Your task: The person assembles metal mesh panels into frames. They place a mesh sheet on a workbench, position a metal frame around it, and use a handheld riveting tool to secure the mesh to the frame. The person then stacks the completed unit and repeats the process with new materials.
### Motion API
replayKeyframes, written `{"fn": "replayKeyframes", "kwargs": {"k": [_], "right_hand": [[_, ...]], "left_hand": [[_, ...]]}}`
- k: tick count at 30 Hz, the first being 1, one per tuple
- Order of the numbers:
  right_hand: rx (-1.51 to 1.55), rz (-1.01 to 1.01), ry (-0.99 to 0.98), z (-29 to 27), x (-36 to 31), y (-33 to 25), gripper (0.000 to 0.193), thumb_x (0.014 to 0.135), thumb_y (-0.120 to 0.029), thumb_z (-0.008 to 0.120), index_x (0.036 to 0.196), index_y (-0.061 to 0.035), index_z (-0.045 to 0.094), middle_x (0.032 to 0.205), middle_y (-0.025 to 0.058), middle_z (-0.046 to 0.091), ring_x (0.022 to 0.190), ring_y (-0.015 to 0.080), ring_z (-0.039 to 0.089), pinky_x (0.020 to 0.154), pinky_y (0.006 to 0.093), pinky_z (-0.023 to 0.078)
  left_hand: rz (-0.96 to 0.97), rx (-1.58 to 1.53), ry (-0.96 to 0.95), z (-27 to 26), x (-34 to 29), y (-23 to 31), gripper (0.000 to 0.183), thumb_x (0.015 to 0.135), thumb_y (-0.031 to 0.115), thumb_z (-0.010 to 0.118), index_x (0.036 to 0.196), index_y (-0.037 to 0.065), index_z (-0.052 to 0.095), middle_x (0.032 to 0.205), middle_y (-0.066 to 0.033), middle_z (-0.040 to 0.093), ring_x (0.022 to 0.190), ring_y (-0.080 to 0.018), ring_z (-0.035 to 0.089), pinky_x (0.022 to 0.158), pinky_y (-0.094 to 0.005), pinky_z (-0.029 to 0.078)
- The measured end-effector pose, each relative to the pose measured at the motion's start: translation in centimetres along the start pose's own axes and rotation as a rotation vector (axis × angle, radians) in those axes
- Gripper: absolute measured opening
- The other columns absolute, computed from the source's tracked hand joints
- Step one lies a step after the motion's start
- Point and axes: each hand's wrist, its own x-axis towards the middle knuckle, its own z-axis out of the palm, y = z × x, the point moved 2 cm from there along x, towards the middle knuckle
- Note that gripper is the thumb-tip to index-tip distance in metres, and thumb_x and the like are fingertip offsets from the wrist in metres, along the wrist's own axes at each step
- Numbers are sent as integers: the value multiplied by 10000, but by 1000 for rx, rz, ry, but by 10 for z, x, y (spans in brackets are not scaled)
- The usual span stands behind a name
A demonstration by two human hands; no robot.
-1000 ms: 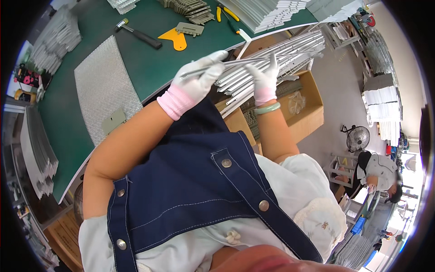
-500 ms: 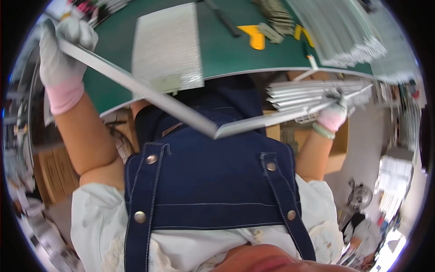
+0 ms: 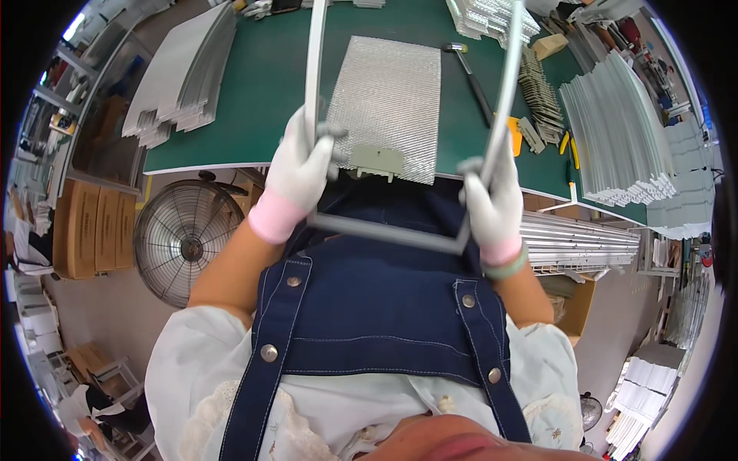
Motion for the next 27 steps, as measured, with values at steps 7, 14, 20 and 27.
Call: {"fn": "replayKeyframes", "kwargs": {"k": [7,14,20,27], "right_hand": [[-605,110,-34,39,57,108,622,861,-132,559,1426,45,368,1188,307,599,1098,433,594,960,444,469],[-532,232,-4,32,23,89,667,801,-219,759,1325,81,477,1075,212,635,927,280,645,851,365,515],[-147,372,61,30,-13,101,709,842,-150,748,1373,78,338,988,130,613,861,165,620,720,283,534],[647,733,51,22,-23,116,347,928,-119,618,1217,54,534,890,46,567,736,111,562,625,230,490]], "left_hand": [[-12,591,52,-4,36,-69,368,893,192,564,1172,-41,508,916,-265,661,884,-436,641,815,-466,508],[-159,834,-57,-44,16,-85,569,897,508,608,757,-44,606,672,-215,603,689,-368,616,666,-423,479],[-495,29,-138,-26,-6,-120,361,938,331,639,998,-25,640,861,-84,664,764,-156,635,715,-279,512],[-651,-454,-171,-37,-12,-126,397,928,233,637,1173,-60,528,1060,-181,615,919,-248,633,810,-353,520]]}}
